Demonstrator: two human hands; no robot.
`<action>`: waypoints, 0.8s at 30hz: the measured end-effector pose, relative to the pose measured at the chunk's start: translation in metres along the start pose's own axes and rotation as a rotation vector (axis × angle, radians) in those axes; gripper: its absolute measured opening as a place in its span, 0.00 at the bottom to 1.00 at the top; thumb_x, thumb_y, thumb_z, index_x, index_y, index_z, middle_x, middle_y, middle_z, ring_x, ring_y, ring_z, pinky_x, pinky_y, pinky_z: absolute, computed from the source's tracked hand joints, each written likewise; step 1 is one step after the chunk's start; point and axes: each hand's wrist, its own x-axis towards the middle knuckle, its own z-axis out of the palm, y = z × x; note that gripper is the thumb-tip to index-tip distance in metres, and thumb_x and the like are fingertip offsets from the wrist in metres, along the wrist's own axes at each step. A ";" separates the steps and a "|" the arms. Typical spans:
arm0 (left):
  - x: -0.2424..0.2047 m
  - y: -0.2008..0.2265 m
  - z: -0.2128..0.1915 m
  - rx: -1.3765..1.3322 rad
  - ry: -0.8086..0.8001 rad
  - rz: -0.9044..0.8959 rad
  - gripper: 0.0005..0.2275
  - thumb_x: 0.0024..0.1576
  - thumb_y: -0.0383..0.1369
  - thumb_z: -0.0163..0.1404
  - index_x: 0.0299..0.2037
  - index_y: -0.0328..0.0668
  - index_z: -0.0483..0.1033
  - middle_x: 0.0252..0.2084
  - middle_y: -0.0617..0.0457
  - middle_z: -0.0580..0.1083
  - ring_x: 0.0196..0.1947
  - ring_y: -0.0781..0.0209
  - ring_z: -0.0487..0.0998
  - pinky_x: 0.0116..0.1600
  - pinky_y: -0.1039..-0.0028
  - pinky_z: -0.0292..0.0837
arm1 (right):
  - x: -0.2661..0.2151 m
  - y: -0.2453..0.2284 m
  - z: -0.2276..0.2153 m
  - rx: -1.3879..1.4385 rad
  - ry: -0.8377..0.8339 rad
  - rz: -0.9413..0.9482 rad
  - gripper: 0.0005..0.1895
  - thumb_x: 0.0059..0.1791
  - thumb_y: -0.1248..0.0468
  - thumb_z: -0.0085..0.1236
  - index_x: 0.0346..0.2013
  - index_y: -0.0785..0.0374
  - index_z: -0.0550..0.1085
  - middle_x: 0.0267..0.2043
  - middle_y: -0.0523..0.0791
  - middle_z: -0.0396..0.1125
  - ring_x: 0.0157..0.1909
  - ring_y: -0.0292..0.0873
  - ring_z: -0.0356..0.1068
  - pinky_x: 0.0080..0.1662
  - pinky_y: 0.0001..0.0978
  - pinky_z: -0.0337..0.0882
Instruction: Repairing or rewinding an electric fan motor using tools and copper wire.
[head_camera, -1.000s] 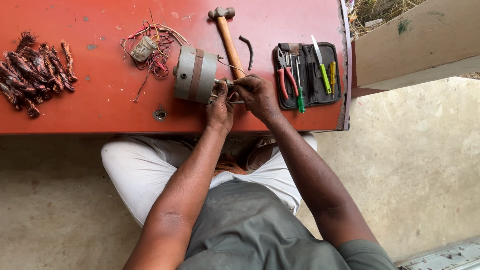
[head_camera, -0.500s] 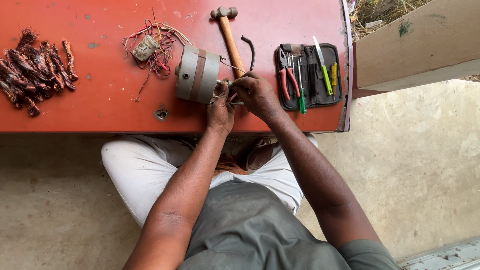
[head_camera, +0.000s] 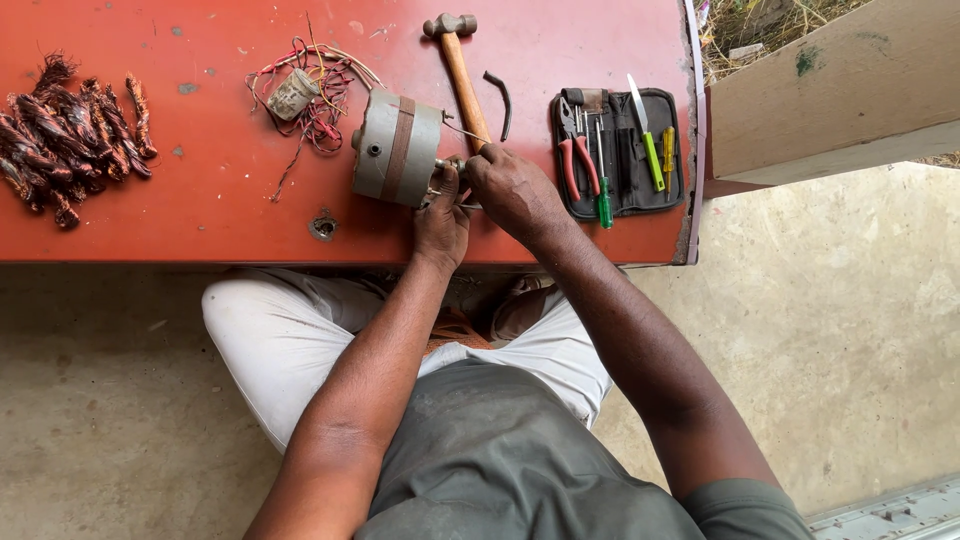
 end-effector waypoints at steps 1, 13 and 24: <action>0.000 0.000 0.000 0.000 0.000 0.000 0.16 0.61 0.37 0.58 0.55 0.40 0.74 0.52 0.54 0.76 0.57 0.61 0.75 0.60 0.69 0.74 | 0.000 -0.001 -0.001 0.000 0.000 0.000 0.06 0.53 0.65 0.57 0.37 0.67 0.73 0.39 0.51 0.69 0.40 0.53 0.76 0.41 0.46 0.77; 0.002 -0.003 -0.003 -0.012 -0.021 0.014 0.14 0.61 0.37 0.59 0.54 0.43 0.75 0.50 0.56 0.76 0.53 0.63 0.75 0.56 0.70 0.75 | 0.004 -0.003 0.002 -0.107 -0.035 0.021 0.08 0.53 0.64 0.55 0.37 0.69 0.72 0.39 0.53 0.68 0.41 0.54 0.75 0.40 0.47 0.77; 0.001 -0.003 -0.007 -0.020 -0.017 -0.021 0.13 0.64 0.37 0.58 0.55 0.42 0.76 0.48 0.58 0.75 0.46 0.69 0.73 0.51 0.75 0.73 | 0.003 -0.005 0.015 -0.034 0.001 0.119 0.09 0.54 0.63 0.54 0.36 0.68 0.71 0.37 0.53 0.67 0.39 0.55 0.74 0.39 0.50 0.75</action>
